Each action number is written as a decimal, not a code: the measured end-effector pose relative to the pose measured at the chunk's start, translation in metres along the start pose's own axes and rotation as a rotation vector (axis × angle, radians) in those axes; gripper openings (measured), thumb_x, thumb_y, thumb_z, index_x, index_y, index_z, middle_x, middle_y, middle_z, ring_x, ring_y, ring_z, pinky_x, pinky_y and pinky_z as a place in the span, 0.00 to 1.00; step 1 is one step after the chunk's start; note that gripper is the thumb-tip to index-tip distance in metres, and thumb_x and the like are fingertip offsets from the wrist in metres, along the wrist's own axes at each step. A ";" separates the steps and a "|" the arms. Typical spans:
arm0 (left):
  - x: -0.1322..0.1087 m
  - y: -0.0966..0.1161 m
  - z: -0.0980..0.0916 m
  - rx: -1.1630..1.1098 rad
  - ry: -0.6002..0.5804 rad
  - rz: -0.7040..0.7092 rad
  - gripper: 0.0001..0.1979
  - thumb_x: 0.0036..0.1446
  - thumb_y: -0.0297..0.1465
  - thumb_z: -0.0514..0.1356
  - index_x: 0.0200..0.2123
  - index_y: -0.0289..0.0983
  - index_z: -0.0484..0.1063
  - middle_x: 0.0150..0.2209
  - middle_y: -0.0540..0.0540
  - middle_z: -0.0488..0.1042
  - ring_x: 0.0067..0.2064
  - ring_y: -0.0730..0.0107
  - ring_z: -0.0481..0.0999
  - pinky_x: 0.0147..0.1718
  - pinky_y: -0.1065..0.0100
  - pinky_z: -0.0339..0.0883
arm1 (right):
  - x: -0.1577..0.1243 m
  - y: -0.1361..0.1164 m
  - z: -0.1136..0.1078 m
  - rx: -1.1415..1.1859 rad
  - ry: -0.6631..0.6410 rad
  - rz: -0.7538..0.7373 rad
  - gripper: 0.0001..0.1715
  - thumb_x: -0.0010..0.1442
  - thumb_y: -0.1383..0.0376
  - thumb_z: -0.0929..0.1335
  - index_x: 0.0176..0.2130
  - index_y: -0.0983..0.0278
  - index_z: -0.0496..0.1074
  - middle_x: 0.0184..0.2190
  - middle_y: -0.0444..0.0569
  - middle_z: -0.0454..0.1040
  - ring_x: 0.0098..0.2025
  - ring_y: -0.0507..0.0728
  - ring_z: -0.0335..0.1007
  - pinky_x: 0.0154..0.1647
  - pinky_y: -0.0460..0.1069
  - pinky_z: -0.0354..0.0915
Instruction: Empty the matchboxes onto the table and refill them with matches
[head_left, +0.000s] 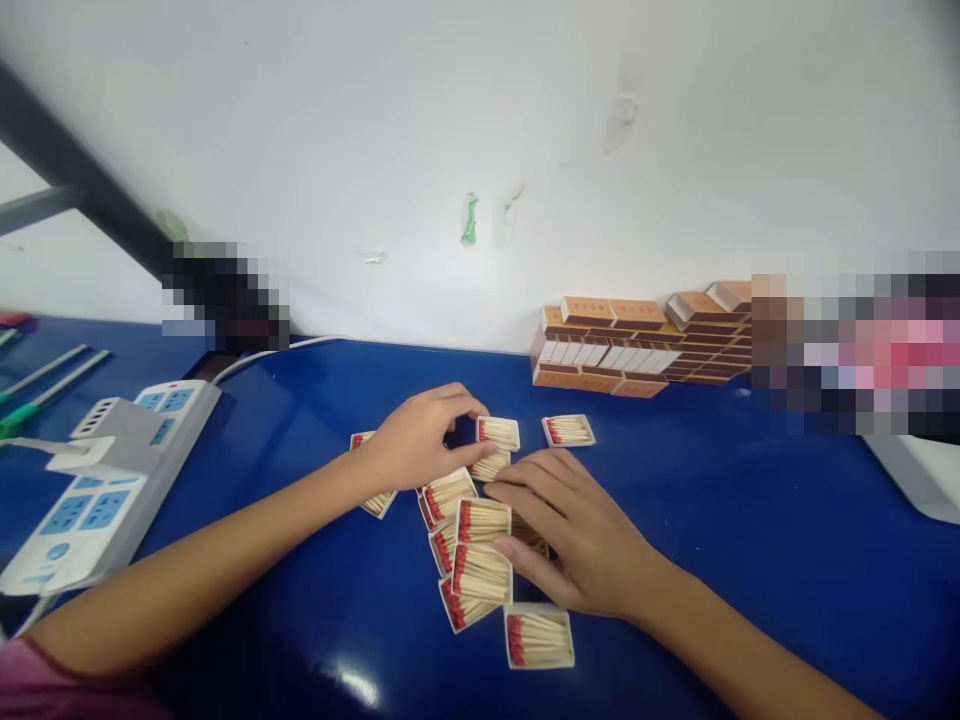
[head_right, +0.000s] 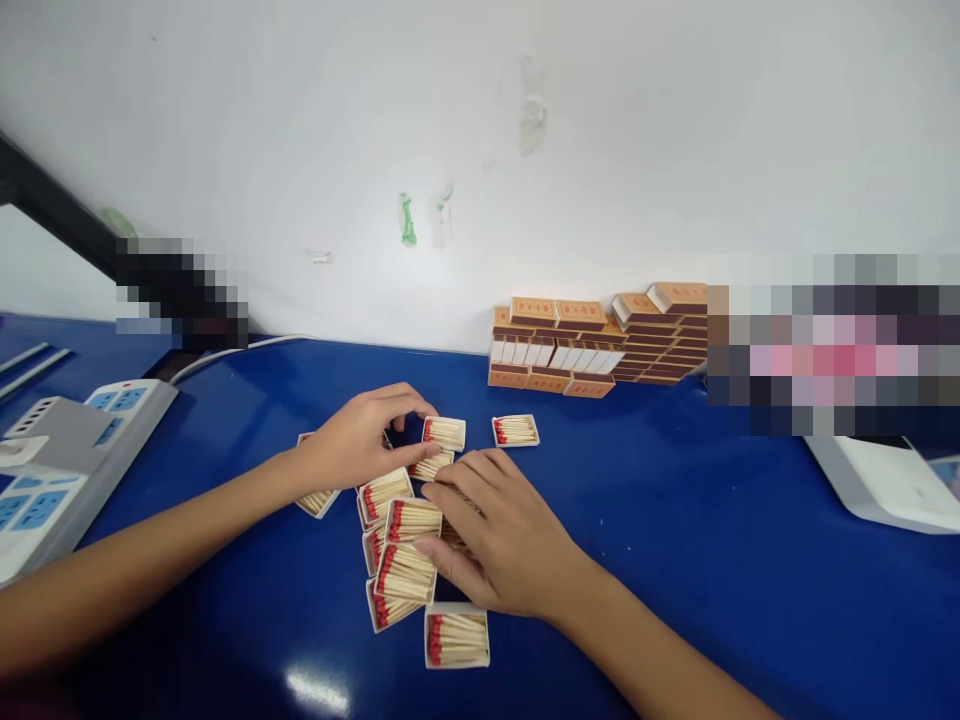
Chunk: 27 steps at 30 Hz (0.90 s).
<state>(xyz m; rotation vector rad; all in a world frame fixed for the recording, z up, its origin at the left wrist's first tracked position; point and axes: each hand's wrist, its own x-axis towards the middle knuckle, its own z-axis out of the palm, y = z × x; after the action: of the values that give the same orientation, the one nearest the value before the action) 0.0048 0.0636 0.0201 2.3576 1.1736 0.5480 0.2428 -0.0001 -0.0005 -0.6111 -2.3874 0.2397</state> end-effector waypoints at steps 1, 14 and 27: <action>-0.004 0.003 0.000 -0.003 -0.005 -0.008 0.16 0.63 0.41 0.67 0.50 0.41 0.77 0.48 0.45 0.77 0.37 0.69 0.76 0.37 0.65 0.70 | -0.001 -0.002 0.000 0.004 0.008 -0.015 0.16 0.70 0.62 0.68 0.53 0.68 0.72 0.43 0.57 0.78 0.44 0.63 0.71 0.45 0.60 0.67; 0.025 -0.031 -0.031 -0.145 0.074 -0.012 0.16 0.57 0.37 0.72 0.48 0.41 0.80 0.40 0.48 0.82 0.36 0.70 0.77 0.37 0.66 0.69 | 0.052 0.068 -0.015 -0.066 -0.029 0.543 0.14 0.69 0.63 0.68 0.51 0.66 0.78 0.38 0.51 0.83 0.34 0.59 0.76 0.42 0.55 0.70; 0.032 -0.053 -0.020 -0.265 0.033 -0.001 0.19 0.54 0.37 0.74 0.48 0.41 0.79 0.40 0.48 0.81 0.36 0.70 0.77 0.37 0.67 0.70 | 0.068 0.083 -0.005 0.235 -0.043 0.711 0.12 0.65 0.57 0.70 0.38 0.62 0.81 0.33 0.48 0.83 0.28 0.54 0.72 0.30 0.50 0.66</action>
<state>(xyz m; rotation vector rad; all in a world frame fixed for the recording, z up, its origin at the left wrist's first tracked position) -0.0219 0.1220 0.0122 2.1297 1.0452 0.6984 0.2301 0.1053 0.0148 -1.3242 -2.0467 0.8260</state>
